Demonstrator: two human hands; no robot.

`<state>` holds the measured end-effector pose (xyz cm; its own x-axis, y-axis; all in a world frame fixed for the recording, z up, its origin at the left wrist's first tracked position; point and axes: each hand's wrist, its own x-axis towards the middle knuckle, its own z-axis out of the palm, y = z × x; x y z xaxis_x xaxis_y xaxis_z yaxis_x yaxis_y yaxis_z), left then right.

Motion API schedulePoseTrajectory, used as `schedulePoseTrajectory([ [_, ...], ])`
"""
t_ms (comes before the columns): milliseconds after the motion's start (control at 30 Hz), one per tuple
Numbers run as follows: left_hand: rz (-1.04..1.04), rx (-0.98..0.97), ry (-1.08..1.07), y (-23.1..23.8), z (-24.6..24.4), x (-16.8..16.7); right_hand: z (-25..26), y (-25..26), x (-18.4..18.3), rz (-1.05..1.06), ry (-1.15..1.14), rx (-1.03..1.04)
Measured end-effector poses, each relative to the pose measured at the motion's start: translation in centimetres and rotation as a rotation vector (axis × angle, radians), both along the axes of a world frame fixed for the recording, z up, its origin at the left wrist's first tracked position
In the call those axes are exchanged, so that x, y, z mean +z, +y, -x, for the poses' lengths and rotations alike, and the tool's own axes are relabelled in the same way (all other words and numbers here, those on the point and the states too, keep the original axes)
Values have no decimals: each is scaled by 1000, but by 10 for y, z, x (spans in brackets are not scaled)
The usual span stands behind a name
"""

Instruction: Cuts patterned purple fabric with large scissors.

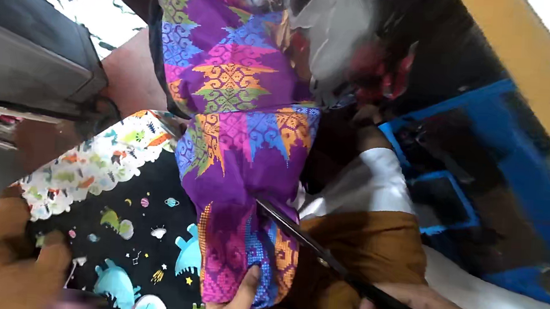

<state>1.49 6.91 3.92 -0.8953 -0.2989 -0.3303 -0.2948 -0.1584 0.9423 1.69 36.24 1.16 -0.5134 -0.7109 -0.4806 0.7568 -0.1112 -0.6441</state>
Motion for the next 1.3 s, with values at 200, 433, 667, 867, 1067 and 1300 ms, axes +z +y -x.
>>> schedulePoseTrajectory([
  [200,21,-63,-42,-59,-15,21,65,-9,-8,-45,206,316],
  [433,3,-126,7,-86,-28,26,99,-35,-8,-7,245,455],
  [667,1,-150,25,-106,-31,26,114,-39,-3,-80,290,509],
  [867,-90,-376,96,-143,-30,32,161,-32,13,-115,380,690],
  [1067,-195,-513,78,-160,-27,42,204,-33,21,-60,572,856],
  [1300,-196,-560,26,-162,-25,47,215,-38,27,-70,626,918],
])
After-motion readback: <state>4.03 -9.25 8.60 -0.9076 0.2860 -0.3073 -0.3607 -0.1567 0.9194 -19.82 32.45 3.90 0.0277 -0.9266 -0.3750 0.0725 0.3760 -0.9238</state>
